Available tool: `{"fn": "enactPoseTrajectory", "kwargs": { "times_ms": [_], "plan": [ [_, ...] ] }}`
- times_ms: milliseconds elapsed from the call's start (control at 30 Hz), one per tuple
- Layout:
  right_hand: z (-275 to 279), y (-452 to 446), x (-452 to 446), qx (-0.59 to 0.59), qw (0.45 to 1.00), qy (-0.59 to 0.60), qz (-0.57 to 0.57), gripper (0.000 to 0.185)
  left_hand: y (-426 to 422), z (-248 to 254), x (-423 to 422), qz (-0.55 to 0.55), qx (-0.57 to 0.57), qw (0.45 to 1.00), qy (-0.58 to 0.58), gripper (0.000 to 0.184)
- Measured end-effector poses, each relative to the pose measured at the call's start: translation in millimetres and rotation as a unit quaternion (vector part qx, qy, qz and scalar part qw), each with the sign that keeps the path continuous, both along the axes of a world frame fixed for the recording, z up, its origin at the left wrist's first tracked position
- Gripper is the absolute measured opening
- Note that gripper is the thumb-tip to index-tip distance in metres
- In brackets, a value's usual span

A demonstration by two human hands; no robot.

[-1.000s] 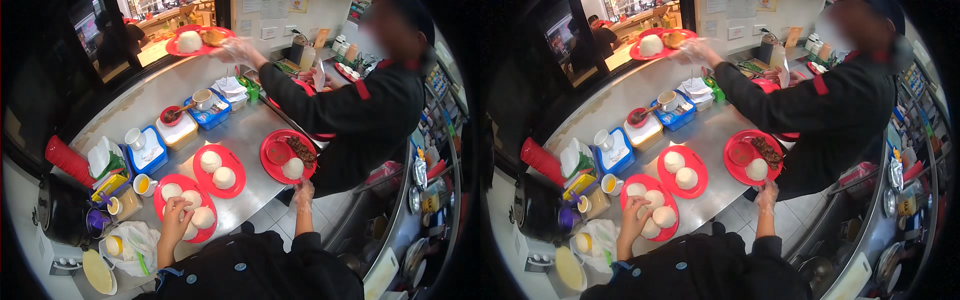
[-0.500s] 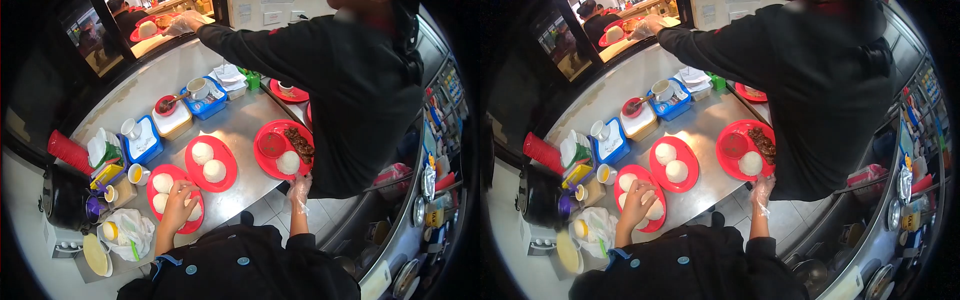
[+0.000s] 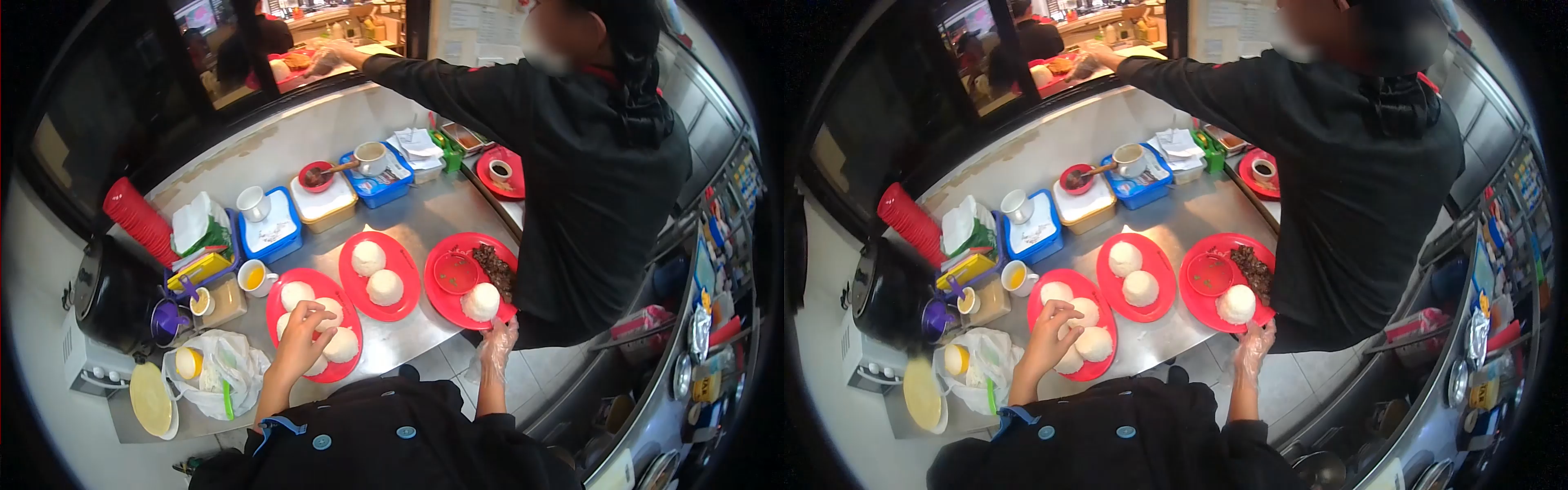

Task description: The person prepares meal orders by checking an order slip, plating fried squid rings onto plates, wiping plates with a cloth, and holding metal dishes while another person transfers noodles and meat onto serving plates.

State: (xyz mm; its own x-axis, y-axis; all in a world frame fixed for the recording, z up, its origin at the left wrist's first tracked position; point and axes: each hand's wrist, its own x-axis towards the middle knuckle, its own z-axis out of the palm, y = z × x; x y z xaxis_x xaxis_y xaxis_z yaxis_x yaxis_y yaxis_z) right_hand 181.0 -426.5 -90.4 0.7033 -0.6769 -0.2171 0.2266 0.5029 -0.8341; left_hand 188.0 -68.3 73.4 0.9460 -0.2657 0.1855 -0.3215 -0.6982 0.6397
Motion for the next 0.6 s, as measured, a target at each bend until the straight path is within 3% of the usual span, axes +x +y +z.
{"fn": "enactPoseTrajectory", "kwargs": {
  "times_ms": [233,600],
  "plan": [
    [49,30,-11,-0.007,0.999,-0.035,0.036,0.039,32,-4,-11,0.004,-0.028,0.999,-0.019,0.022],
    [121,63,33,-0.027,0.975,-0.086,0.205,0.042,59,-19,-27,0.068,-0.059,0.996,-0.029,0.021]
  ]
}}
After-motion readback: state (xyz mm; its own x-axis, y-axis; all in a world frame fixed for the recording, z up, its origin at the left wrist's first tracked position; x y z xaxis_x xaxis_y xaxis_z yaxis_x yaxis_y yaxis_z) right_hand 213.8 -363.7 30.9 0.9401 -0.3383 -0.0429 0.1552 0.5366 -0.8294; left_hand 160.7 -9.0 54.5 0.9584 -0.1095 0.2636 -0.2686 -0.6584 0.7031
